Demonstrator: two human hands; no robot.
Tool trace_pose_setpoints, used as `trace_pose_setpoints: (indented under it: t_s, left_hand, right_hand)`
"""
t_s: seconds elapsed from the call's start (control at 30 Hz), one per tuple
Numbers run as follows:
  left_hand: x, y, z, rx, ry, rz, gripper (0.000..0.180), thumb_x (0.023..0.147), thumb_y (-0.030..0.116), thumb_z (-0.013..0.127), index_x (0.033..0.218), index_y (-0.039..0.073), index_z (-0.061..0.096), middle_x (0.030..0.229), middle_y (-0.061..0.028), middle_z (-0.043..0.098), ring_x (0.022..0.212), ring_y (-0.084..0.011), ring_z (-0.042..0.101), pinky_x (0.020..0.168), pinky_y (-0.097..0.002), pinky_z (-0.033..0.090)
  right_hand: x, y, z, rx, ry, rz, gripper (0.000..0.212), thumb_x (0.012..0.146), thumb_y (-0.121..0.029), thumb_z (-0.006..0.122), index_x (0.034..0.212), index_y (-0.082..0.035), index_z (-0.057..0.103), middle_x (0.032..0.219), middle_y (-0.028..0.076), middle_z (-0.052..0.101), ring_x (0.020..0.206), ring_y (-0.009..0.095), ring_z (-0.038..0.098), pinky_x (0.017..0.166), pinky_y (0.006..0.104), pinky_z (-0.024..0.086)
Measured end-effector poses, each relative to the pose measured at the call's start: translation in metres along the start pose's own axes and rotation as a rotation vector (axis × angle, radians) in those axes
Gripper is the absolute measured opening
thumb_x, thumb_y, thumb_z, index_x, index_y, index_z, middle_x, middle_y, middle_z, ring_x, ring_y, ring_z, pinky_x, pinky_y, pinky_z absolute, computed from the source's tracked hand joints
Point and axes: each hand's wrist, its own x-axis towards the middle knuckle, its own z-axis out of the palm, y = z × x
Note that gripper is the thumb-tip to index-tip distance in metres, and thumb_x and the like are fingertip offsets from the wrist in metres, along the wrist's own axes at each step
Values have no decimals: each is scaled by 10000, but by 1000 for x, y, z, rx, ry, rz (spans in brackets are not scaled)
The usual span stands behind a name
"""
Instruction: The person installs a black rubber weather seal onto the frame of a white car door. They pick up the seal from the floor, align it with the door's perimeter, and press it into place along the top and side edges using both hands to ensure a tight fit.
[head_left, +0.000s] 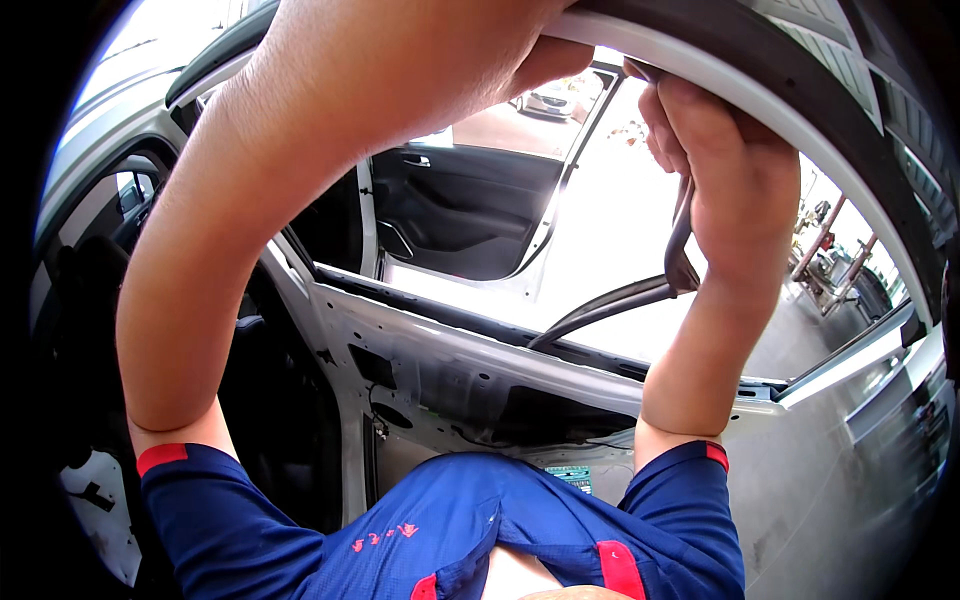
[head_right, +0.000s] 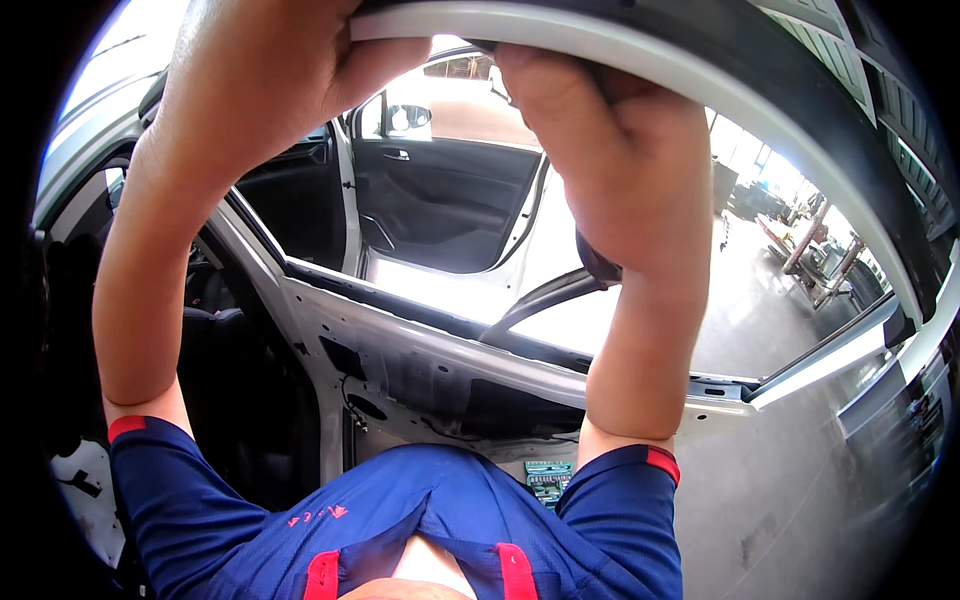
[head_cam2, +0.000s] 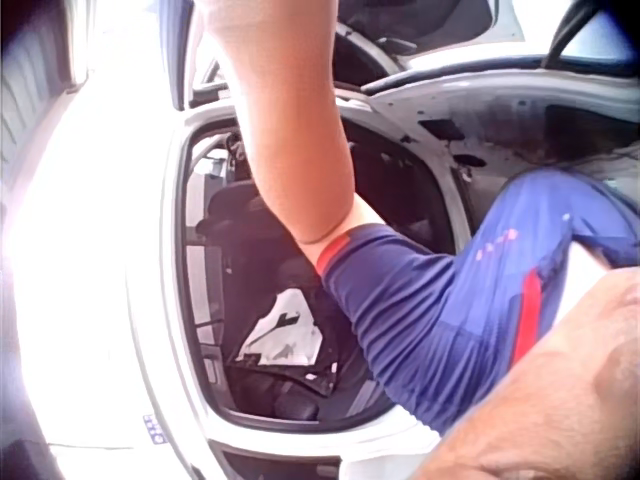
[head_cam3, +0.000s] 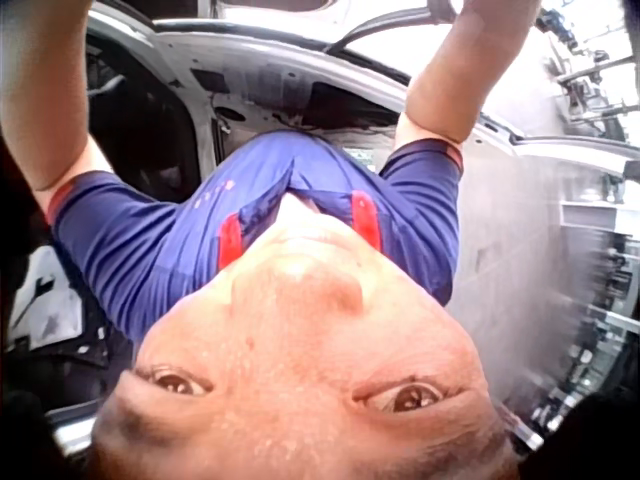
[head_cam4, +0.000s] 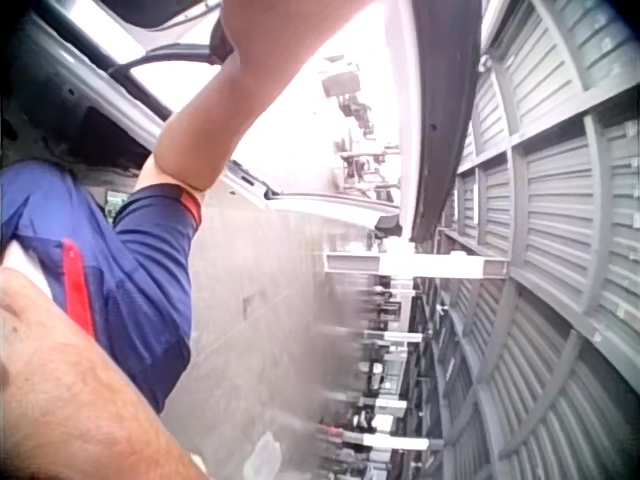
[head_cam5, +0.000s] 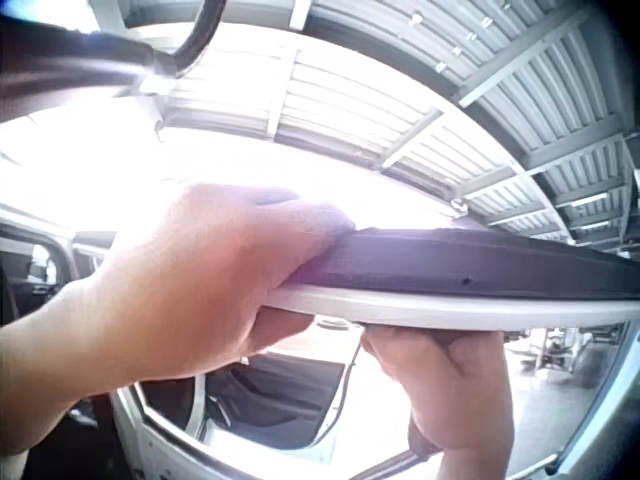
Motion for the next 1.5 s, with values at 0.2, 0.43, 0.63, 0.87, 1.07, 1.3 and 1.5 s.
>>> trace_pose_setpoints:
  t_s: [0.2,0.43,0.63,0.87,1.07,1.3,1.5]
  left_hand:
    - [-1,5,-3,159,-99,-56,471,735,76,822,1142,81,586,905,-119,676,827,-373,685,695,-457,539]
    - [9,4,17,-34,62,10,474,723,44,819,1110,44,546,893,-131,644,834,-388,664,696,-462,528]
    - [15,-2,28,91,94,96,388,676,64,830,972,53,579,835,-111,623,803,-375,636,695,-468,504]
    - [14,-1,33,72,157,161,372,686,65,812,985,68,590,813,-110,623,797,-360,628,698,-452,493]
    - [13,8,33,73,145,166,400,696,57,804,1032,60,588,835,-123,632,820,-364,637,715,-454,501]
    - [21,18,39,46,116,127,433,707,48,795,1087,51,586,861,-138,642,846,-369,647,735,-456,511]
    - [27,19,44,34,115,115,464,717,40,788,1134,43,584,884,-151,650,869,-373,656,751,-458,519]
  right_hand:
    - [-17,-13,-22,-179,-77,66,456,930,-249,769,1262,47,670,930,104,729,773,109,641,723,253,530]
    - [-20,-6,-24,-219,90,26,394,911,-293,814,1147,16,753,845,88,743,633,71,589,590,206,432]
    - [-6,-10,-30,-154,101,-19,248,922,-202,783,1063,2,773,767,82,718,596,71,568,554,213,399]
    - [-20,-13,-58,-343,-65,-135,331,935,-219,768,1158,19,713,918,110,748,784,141,692,679,241,511]
    - [-45,-15,-72,-343,14,27,416,921,-217,808,1230,39,696,1008,124,763,843,152,729,748,257,578]
    - [-30,2,-82,-264,70,-201,387,931,-243,799,1203,23,727,989,137,777,774,129,724,670,238,565]
    - [-45,-3,-109,-273,-113,-52,548,974,-401,710,1343,-2,643,1128,222,740,972,231,748,906,364,595]
